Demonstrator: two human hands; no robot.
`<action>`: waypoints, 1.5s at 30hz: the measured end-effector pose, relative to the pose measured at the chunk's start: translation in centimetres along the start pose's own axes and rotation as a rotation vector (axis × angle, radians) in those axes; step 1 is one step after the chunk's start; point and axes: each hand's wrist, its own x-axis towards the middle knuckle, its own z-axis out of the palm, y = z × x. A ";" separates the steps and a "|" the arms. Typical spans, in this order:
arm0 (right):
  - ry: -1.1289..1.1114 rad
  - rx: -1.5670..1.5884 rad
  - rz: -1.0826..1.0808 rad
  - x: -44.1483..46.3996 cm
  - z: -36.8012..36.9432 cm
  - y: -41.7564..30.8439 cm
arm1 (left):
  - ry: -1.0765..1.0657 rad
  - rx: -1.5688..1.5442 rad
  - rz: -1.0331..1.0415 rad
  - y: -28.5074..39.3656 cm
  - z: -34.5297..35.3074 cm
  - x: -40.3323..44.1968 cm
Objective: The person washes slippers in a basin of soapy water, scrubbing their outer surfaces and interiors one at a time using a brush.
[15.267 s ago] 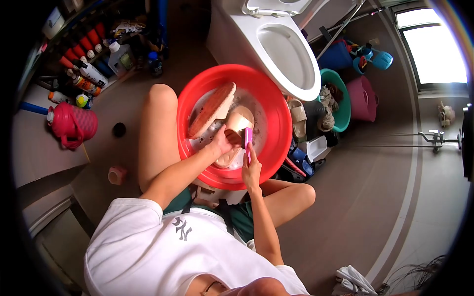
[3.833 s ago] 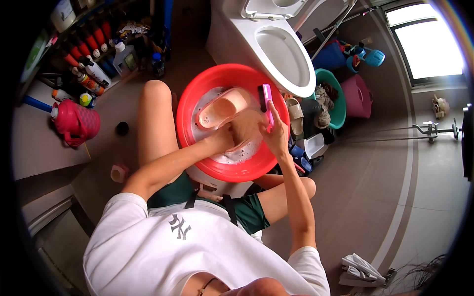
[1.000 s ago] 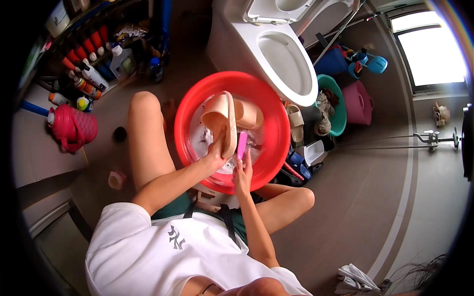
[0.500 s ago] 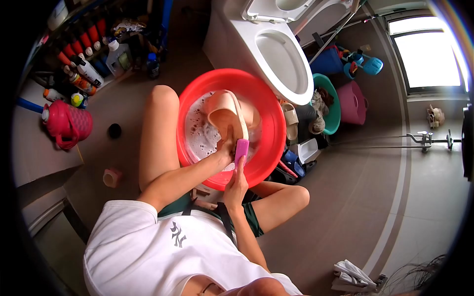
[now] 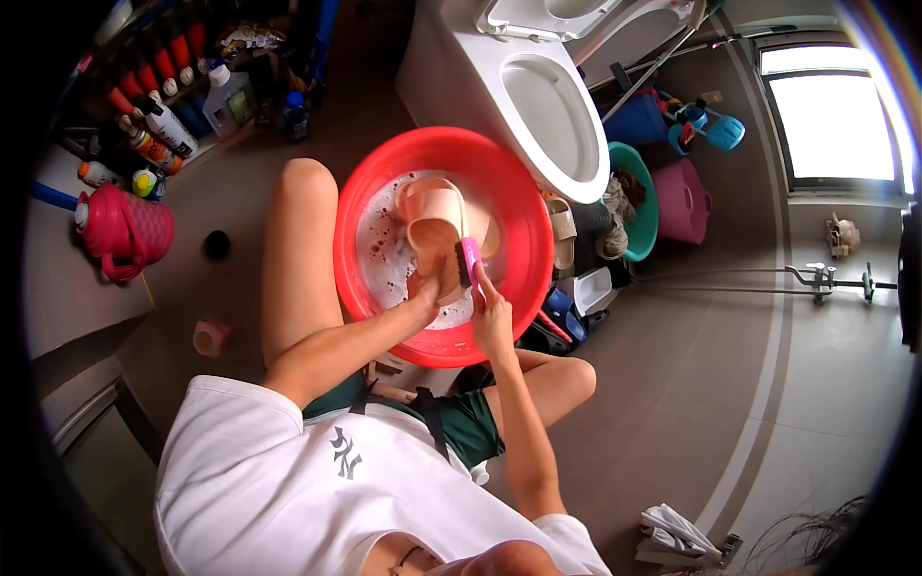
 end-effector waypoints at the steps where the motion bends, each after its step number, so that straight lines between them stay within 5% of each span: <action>1: -0.015 0.005 -0.014 1.1 0.2 0.9 | -0.008 0.010 -0.005 -0.3 -0.6 0.3; 3: -0.031 0.057 -0.040 3.4 1.0 2.5 | 0.000 0.022 -0.008 0.1 -0.5 0.3; 7: -0.183 0.119 0.255 7.3 0.5 0.4 | 0.025 -0.018 0.038 1.0 0.0 -1.2; 10: 0.060 0.153 -0.334 12.3 4.5 5.9 | 0.053 0.062 0.026 1.4 -0.8 -0.7; 12: -0.079 0.045 -0.044 14.5 4.5 4.7 | 0.064 0.127 -0.020 1.6 -1.1 -0.7; 14: -0.143 0.007 -0.027 18.0 6.1 6.7 | 0.050 0.147 -0.056 1.8 -1.2 -0.5; 15: -0.280 0.111 0.257 18.6 4.4 3.1 | 0.060 0.154 -0.049 2.0 -1.0 -0.9; 22: -0.310 0.018 0.026 22.6 7.2 7.2 | 0.139 0.321 0.078 1.6 -1.7 -0.6; 25: -0.246 0.045 0.157 20.4 5.6 6.9 | 0.088 0.304 0.147 2.7 -1.8 -2.2; 28: 0.238 0.265 -0.161 15.8 8.7 13.0 | 0.164 0.220 0.093 3.0 -1.3 -2.1; 30: 0.100 0.703 0.352 9.2 6.0 10.0 | 0.048 0.061 0.036 4.4 -0.8 -2.2; 34: 0.325 0.957 0.805 0.5 7.9 7.6 | -0.249 -0.078 -0.001 5.2 -1.4 -0.9; 38: 0.224 1.398 1.094 -3.3 10.5 5.4 | -0.351 -0.188 -0.144 5.8 -1.6 -0.5; 39: 0.195 1.566 1.103 -3.6 10.1 5.0 | -0.362 -0.153 -0.111 4.7 -2.7 1.5; 43: 0.144 1.327 0.822 -4.9 4.2 -0.7 | -0.384 -0.084 0.059 4.8 -3.0 1.5; 45: -0.025 1.102 0.647 -5.4 2.0 -1.2 | -0.424 -0.148 -0.155 6.8 -2.1 -0.2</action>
